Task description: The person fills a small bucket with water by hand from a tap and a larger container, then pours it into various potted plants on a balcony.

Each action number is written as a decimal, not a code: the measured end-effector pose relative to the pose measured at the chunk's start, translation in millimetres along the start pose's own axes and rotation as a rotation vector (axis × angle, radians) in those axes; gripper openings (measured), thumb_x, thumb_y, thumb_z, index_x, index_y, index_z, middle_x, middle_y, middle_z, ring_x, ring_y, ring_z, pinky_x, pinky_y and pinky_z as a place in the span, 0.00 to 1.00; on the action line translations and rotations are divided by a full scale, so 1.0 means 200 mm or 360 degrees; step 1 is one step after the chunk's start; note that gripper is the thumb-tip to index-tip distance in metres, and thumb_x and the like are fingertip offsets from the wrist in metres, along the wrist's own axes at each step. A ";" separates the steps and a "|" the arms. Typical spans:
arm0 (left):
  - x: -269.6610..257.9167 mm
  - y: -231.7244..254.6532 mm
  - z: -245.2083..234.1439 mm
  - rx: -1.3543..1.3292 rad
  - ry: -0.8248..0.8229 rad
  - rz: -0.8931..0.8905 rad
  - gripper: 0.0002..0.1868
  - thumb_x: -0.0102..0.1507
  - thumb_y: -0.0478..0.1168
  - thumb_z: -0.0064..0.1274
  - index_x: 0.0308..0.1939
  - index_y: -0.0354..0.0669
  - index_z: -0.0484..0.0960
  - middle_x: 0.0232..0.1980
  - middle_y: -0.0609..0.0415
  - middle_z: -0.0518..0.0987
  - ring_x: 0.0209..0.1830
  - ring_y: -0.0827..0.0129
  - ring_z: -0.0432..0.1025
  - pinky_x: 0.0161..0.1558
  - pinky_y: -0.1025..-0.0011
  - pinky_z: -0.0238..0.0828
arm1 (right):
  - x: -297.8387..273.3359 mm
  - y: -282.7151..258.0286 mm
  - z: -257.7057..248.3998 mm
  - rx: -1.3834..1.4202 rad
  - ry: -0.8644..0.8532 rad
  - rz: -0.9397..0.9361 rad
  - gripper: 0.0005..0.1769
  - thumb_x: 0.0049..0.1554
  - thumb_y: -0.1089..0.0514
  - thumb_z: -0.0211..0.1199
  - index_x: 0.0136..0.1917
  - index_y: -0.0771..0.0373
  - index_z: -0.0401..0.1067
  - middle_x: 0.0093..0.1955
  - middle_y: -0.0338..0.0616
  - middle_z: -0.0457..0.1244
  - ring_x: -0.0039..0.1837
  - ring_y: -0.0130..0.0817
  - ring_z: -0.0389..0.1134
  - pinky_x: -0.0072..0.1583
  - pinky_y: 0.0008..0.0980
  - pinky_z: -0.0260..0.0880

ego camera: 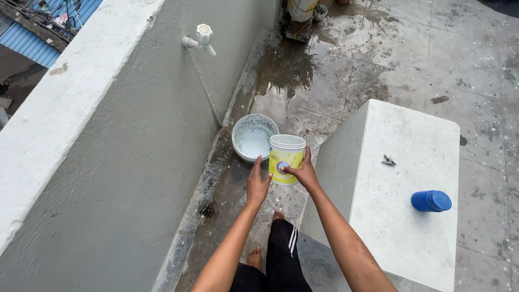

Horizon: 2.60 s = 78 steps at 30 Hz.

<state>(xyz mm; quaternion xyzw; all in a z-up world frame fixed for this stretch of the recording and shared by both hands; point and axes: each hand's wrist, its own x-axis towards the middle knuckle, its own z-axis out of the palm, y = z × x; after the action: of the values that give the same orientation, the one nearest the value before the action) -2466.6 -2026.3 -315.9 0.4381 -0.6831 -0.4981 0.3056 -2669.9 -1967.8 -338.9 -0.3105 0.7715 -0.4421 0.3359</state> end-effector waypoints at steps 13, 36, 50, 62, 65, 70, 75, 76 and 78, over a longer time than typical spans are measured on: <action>0.71 -1.22 0.42 0.0372 -0.0180 -0.0512 0.43 0.62 0.36 0.56 0.79 0.44 0.54 0.76 0.38 0.63 0.76 0.44 0.60 0.72 0.57 0.58 | 1.19 1.03 0.68 -0.0366 -0.0281 0.0444 0.90 0.35 0.38 0.83 0.82 0.57 0.14 0.76 0.66 0.54 0.71 0.56 0.64 0.70 0.43 0.65; 1.07 -2.75 0.84 0.1695 -0.0825 -0.0205 0.35 0.71 0.63 0.24 0.81 0.59 0.46 0.84 0.44 0.41 0.84 0.46 0.27 0.74 0.35 0.15 | 2.16 2.62 1.85 -0.0984 -0.0534 0.0737 0.89 0.32 0.30 0.83 0.83 0.57 0.23 0.55 0.65 0.70 0.55 0.58 0.74 0.58 0.44 0.74; 1.10 -2.73 0.84 0.1773 -0.1110 -0.0465 0.37 0.70 0.66 0.20 0.82 0.66 0.39 0.85 0.47 0.34 0.84 0.49 0.21 0.74 0.35 0.10 | 2.53 2.39 1.72 -0.0670 -0.0154 0.0202 0.36 0.27 0.56 0.88 0.47 0.67 0.76 0.44 0.57 0.71 0.46 0.43 0.75 0.50 0.39 0.73; 1.11 -2.11 0.60 0.0456 0.0045 -0.0339 0.64 0.53 0.45 0.70 0.80 0.54 0.36 0.83 0.33 0.37 0.82 0.38 0.39 0.76 0.47 0.46 | 1.54 1.31 1.13 -0.0283 -0.0073 -0.0610 0.17 0.38 0.70 0.77 0.39 0.66 0.72 0.63 0.51 0.67 0.61 0.45 0.71 0.50 0.37 0.79; 1.04 -1.72 0.52 0.0412 0.0241 -0.0041 0.58 0.53 0.37 0.70 0.79 0.54 0.48 0.83 0.31 0.38 0.81 0.34 0.44 0.73 0.49 0.57 | 1.35 0.97 0.97 -0.0330 -0.0129 -0.0584 0.13 0.42 0.71 0.76 0.39 0.65 0.74 0.70 0.51 0.64 0.65 0.44 0.71 0.53 0.35 0.81; 0.84 -1.10 0.22 0.0441 0.0275 -0.0100 0.32 0.53 0.30 0.69 0.58 0.48 0.71 0.82 0.32 0.45 0.79 0.35 0.51 0.70 0.52 0.64 | 1.03 0.37 0.75 -0.0214 -0.0227 -0.0520 0.11 0.43 0.72 0.72 0.40 0.64 0.76 0.72 0.48 0.64 0.63 0.42 0.74 0.47 0.33 0.82; 0.60 -0.48 -0.09 0.0440 0.0457 -0.0233 0.23 0.52 0.26 0.64 0.50 0.39 0.78 0.78 0.29 0.54 0.74 0.37 0.58 0.66 0.54 0.67 | 0.72 -0.19 0.57 -0.0141 -0.0419 -0.0558 0.13 0.41 0.72 0.72 0.40 0.62 0.78 0.72 0.49 0.64 0.67 0.42 0.71 0.51 0.36 0.82; 0.54 -0.37 -0.15 0.0435 0.0527 -0.0192 0.19 0.52 0.26 0.64 0.45 0.37 0.77 0.77 0.30 0.57 0.73 0.38 0.62 0.66 0.55 0.68 | 0.65 -0.29 0.55 -0.0148 -0.0487 -0.0585 0.13 0.41 0.72 0.72 0.40 0.62 0.78 0.72 0.49 0.64 0.67 0.42 0.71 0.51 0.36 0.82; 0.38 -0.15 -0.28 0.0441 0.0667 -0.0183 0.15 0.52 0.26 0.63 0.40 0.36 0.76 0.77 0.31 0.61 0.71 0.39 0.65 0.66 0.56 0.70 | 0.50 -0.47 0.52 -0.0180 -0.0538 -0.0929 0.15 0.39 0.71 0.75 0.41 0.62 0.78 0.70 0.53 0.65 0.70 0.47 0.68 0.62 0.41 0.75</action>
<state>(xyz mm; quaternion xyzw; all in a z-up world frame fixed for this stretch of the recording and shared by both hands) -2443.3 -2121.8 -329.3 0.6076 -0.6405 -0.3146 0.3486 -2628.3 -2134.2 -318.6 -0.6053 0.6069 -0.4184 0.3004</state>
